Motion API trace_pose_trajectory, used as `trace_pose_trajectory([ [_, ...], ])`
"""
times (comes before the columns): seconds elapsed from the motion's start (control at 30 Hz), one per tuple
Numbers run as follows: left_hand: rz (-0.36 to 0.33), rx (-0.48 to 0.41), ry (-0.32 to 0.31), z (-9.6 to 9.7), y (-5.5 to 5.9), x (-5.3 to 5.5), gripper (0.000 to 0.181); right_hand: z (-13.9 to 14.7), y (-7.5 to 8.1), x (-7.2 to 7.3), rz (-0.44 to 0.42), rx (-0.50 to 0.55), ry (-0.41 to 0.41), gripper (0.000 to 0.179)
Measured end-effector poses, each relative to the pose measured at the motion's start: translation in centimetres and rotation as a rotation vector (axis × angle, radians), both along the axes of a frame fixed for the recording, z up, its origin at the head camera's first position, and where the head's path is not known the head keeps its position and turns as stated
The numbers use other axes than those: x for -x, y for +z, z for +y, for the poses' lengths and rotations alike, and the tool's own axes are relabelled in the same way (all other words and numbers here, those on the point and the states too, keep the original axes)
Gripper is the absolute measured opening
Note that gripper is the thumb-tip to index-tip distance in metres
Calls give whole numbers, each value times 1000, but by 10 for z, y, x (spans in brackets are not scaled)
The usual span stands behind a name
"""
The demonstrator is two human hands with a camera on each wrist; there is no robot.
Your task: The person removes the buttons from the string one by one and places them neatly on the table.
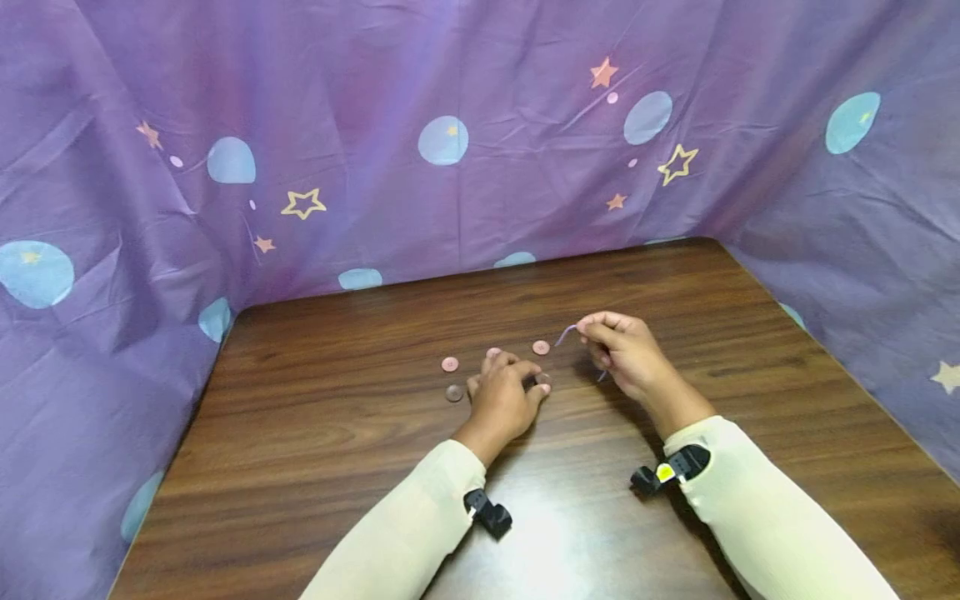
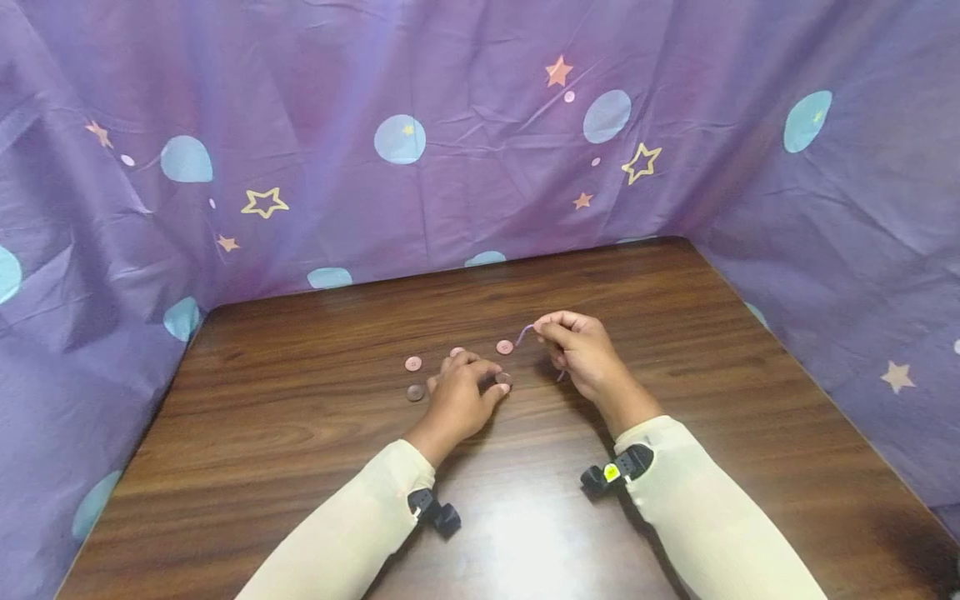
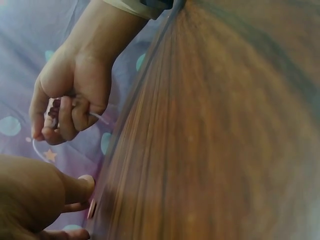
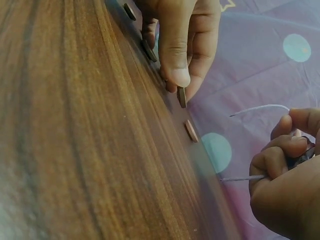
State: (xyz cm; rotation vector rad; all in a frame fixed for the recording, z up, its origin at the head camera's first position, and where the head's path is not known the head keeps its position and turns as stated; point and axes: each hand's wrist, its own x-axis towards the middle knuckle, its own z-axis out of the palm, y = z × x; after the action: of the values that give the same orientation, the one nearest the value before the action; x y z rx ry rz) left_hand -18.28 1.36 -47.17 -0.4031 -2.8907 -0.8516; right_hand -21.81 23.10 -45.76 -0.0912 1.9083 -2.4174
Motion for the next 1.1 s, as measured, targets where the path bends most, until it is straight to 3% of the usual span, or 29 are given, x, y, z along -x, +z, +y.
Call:
trace_pose_trajectory([
  [0.57,-29,89,54,8,2,-1,34,-4,2,1,-28,13,-5,37],
  [1.1,8,124,105,17,-1,2,33,0,4,2,-63,40,-53,25],
])
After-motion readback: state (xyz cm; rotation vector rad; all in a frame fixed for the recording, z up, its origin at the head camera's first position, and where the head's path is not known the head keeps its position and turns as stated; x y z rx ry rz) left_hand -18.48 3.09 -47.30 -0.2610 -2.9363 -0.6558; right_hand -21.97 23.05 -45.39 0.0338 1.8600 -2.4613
